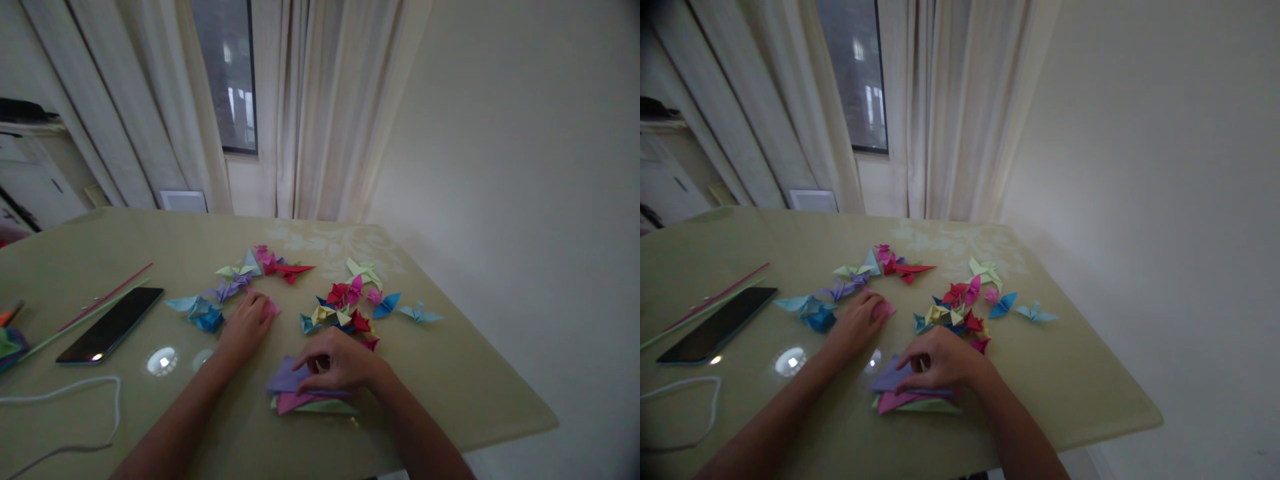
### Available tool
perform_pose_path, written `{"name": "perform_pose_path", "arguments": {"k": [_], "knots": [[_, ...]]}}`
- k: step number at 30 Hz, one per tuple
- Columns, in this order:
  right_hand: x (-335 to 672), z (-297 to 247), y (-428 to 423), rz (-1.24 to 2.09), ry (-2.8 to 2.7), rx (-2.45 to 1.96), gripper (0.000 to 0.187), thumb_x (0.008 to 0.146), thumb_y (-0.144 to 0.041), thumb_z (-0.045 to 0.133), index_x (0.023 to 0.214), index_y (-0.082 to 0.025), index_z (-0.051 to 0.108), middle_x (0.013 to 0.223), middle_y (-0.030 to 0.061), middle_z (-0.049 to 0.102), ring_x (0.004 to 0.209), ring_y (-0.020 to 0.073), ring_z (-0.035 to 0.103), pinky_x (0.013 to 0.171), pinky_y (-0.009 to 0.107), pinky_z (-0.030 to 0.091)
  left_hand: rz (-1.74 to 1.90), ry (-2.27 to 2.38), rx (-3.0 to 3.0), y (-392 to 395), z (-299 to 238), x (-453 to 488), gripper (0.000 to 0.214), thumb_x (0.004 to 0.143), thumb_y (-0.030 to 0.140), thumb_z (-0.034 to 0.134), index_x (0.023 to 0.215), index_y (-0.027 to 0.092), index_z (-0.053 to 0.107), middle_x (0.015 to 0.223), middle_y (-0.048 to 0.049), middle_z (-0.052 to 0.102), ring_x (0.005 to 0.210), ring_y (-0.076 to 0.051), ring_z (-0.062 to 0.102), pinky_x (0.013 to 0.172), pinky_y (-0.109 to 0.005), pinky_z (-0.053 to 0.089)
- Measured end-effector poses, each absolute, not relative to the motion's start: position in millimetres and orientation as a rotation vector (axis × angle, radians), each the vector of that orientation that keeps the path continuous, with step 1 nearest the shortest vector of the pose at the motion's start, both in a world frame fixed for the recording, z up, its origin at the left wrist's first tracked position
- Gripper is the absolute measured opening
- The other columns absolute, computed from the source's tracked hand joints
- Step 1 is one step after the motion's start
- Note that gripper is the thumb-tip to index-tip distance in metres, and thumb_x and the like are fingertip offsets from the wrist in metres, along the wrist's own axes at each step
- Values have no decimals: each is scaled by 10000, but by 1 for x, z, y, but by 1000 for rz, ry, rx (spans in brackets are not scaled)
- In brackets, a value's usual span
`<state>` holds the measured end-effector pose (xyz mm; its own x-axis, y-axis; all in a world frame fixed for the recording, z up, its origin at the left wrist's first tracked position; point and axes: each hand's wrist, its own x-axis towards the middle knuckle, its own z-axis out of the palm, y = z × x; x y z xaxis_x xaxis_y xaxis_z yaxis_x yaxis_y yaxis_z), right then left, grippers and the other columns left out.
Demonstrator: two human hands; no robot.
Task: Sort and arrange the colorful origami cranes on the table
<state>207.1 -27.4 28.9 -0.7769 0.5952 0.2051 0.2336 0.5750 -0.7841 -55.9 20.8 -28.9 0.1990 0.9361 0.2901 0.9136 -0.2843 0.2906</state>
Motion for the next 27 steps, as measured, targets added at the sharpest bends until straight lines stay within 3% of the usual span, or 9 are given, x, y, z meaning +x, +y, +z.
{"name": "perform_pose_path", "arguments": {"k": [3, 6, 12, 18, 21, 24, 27], "knots": [[203, 23, -29, 961, -2326, -687, 371, 919, -522, 816, 1034, -173, 860, 745, 29, 743, 624, 132, 614, 631, 237, 434, 648, 1879, 2347, 24, -32, -61, 468, 981, 389, 639, 1340, 89, 667, 1429, -205, 643, 1386, -374, 542, 1183, -478, 414], [201, 21, -28, 840, -2265, -804, 271, 962, -437, 784, 1006, -180, 858, 753, 31, 759, 625, 130, 616, 629, 232, 427, 568, 1862, 2325, 23, -26, -61, 533, 963, 434, 673, 1403, 133, 658, 1419, -168, 651, 1347, -376, 556, 1156, -496, 425], [197, 19, -25, 741, -2148, -962, 206, 994, -351, 722, 939, -192, 841, 760, 22, 758, 646, 134, 602, 639, 241, 408, 472, 1769, 2329, 17, -12, -52, 302, 1008, 415, 631, 1188, 221, 775, 1219, -117, 687, 1204, -335, 610, 1039, -454, 455], [195, 19, -25, 745, -2043, -963, 262, 1020, -344, 670, 863, -182, 804, 656, -13, 667, 581, 117, 524, 607, 249, 376, 546, 1735, 2258, 17, -9, -47, 318, 1038, 474, 581, 1082, 215, 760, 1146, -110, 696, 1121, -308, 635, 981, -422, 458], [194, 16, -24, 740, -1997, -974, 285, 1026, -366, 661, 846, -183, 786, 623, -25, 626, 558, 117, 506, 595, 253, 375, 613, 1736, 2239, 20, -11, -46, 285, 1039, 425, 570, 1079, 206, 748, 1146, -117, 706, 1116, -314, 629, 989, -431, 454], [192, 13, -24, 753, -1947, -988, 279, 1039, -385, 649, 904, -185, 788, 620, -29, 615, 547, 120, 521, 578, 251, 385, 813, 1607, 2158, 22, -10, -47, 330, 1047, 424, 522, 957, 202, 749, 1060, -115, 713, 1028, -292, 644, 931, -405, 472], [192, 15, -23, 640, -1911, -971, 255, 1052, -398, 635, 1064, -197, 792, 793, 14, 700, 646, 144, 604, 622, 256, 452, 1059, 1292, 1880, 21, 0, -49, 429, 1033, 559, 525, 957, 203, 750, 920, -80, 718, 855, -239, 645, 807, -347, 488]]}}
